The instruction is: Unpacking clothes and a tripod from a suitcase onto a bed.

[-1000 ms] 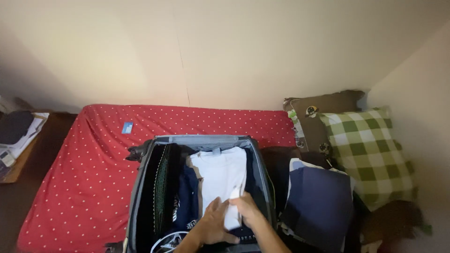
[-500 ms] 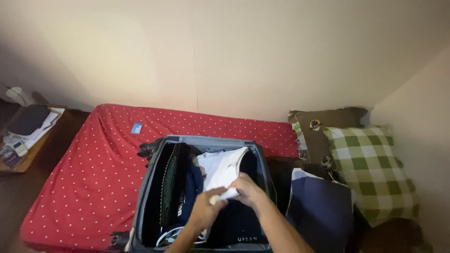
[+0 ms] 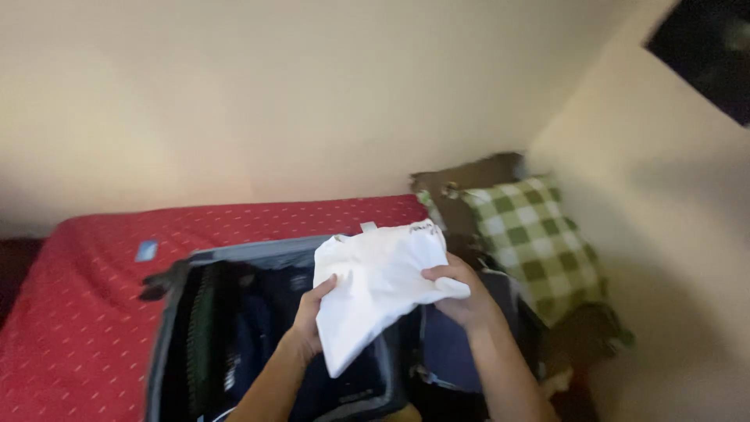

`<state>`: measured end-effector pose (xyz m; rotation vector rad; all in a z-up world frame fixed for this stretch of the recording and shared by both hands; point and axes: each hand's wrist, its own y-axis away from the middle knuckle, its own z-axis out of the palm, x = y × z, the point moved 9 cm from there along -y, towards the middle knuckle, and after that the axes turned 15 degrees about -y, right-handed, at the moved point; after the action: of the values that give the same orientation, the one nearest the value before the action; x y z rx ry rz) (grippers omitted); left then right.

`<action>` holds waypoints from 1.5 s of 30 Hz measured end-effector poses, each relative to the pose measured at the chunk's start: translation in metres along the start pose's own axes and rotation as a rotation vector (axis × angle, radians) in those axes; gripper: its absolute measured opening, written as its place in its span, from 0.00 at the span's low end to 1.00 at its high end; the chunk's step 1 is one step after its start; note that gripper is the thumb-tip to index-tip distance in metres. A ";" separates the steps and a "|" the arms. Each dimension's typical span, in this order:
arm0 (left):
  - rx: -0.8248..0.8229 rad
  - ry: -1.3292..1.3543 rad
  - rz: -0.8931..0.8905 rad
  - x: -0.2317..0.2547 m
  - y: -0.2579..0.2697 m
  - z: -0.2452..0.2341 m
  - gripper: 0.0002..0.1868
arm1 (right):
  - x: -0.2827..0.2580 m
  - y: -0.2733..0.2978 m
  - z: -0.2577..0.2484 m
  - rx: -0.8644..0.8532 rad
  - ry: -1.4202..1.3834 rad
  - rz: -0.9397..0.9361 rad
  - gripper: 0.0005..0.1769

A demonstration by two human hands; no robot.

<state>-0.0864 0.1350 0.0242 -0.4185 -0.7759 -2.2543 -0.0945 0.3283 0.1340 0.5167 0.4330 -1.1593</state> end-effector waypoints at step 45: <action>0.857 -1.035 -0.048 -0.052 -0.010 -0.107 0.18 | 0.066 0.010 -0.182 0.372 0.399 0.482 0.33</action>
<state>-0.0648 0.0993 -0.0879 -1.1254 -2.1320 -1.3962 -0.0733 0.3895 -0.0489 1.1224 0.4031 -0.6647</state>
